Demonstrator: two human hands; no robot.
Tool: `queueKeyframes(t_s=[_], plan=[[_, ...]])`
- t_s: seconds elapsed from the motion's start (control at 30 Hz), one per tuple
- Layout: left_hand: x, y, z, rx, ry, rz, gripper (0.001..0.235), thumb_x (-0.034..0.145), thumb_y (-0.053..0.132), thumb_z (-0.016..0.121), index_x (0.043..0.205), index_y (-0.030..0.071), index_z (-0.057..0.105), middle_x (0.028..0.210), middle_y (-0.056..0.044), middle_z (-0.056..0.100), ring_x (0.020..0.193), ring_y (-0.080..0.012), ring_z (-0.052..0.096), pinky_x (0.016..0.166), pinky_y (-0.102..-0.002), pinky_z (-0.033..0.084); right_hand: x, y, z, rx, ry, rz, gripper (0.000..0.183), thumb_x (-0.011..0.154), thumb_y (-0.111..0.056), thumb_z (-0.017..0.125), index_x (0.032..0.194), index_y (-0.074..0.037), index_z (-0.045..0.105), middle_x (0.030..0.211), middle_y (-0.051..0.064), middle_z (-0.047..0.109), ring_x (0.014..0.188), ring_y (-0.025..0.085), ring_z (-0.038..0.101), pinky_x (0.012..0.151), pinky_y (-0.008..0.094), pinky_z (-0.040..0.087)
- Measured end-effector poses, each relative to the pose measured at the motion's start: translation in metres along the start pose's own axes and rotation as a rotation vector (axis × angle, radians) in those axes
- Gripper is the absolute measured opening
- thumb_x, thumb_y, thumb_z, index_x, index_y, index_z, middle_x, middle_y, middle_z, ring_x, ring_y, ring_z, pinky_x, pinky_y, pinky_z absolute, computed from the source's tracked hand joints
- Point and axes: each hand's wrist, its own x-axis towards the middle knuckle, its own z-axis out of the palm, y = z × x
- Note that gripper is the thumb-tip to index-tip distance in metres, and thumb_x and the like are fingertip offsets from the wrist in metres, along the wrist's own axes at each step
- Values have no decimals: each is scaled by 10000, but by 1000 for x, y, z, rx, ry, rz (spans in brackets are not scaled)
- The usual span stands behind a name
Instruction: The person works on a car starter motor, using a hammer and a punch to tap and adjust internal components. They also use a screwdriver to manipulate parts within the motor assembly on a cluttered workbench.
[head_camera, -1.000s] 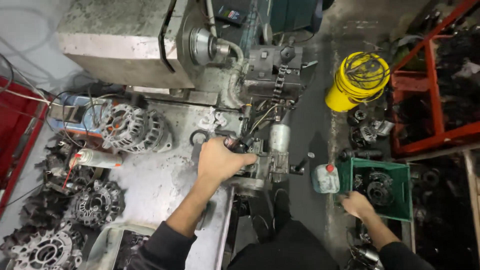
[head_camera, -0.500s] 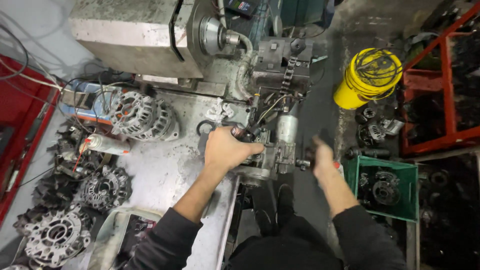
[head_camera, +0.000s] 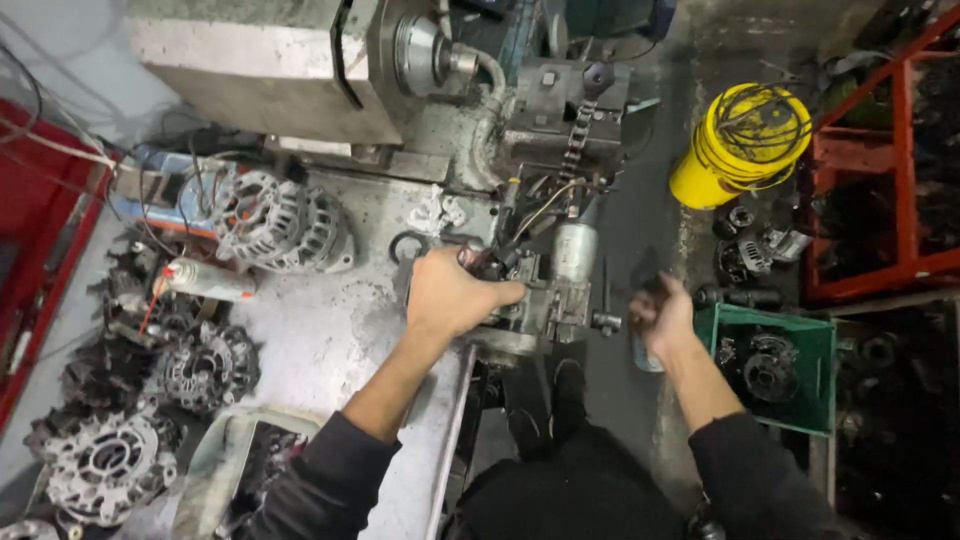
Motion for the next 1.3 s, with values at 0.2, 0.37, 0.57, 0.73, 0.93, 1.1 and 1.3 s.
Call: queueKeyframes(t_s=[0.2, 0.37, 0.57, 0.73, 0.93, 1.1, 1.3], plan=[[-1, -14, 9, -20, 101, 111, 456, 520, 409, 876, 735, 34, 731, 685, -115, 737, 624, -227, 711, 673, -373, 565, -88, 14, 3, -89, -257, -127, 269, 1010, -376, 509, 822, -186, 483, 709, -50, 445, 487, 106, 324, 468, 290, 269], [-3, -5, 7, -41, 87, 7, 489, 528, 416, 873, 690, -5, 686, 649, -123, 715, 602, -240, 705, 643, -389, 574, -59, 83, -48, -658, -274, -156, 253, 968, -381, 547, 898, -151, 626, 683, -15, 513, 526, 115, 462, 469, 273, 388], [-17, 9, 6, -36, 129, 25, 480, 491, 411, 878, 683, 16, 683, 672, -109, 718, 628, -254, 714, 666, -391, 573, -4, 5, 2, 70, -50, 96, 343, 1052, -407, 482, 825, -160, 551, 613, -62, 436, 469, 87, 330, 493, 275, 290], [-15, 13, 7, 17, 181, 63, 488, 472, 389, 884, 699, 10, 679, 696, -120, 714, 644, -284, 704, 676, -402, 565, -40, -15, 14, 64, -253, 71, 397, 1024, -460, 442, 742, -185, 489, 621, -55, 405, 454, 101, 292, 510, 300, 275], [-7, 9, 5, -8, 131, 12, 463, 485, 391, 871, 687, 15, 691, 688, -103, 732, 629, -253, 719, 663, -387, 570, -91, 60, -33, -1242, -456, -15, 218, 928, -338, 564, 936, -192, 726, 708, -9, 631, 595, 75, 609, 568, 301, 508], [-5, 0, 8, -6, 84, -39, 470, 505, 401, 878, 697, 8, 705, 687, -101, 737, 633, -215, 728, 668, -361, 575, 23, 52, -75, -101, 11, 280, 262, 980, -374, 520, 839, -156, 559, 699, -12, 523, 518, 126, 434, 504, 298, 324], [-11, -6, 10, -41, 146, 0, 459, 492, 383, 883, 668, 13, 676, 652, -72, 725, 592, -202, 685, 638, -367, 556, -19, -33, 23, 18, -330, 64, 285, 1001, -415, 486, 831, -189, 518, 732, -54, 472, 501, 87, 309, 531, 296, 285]])
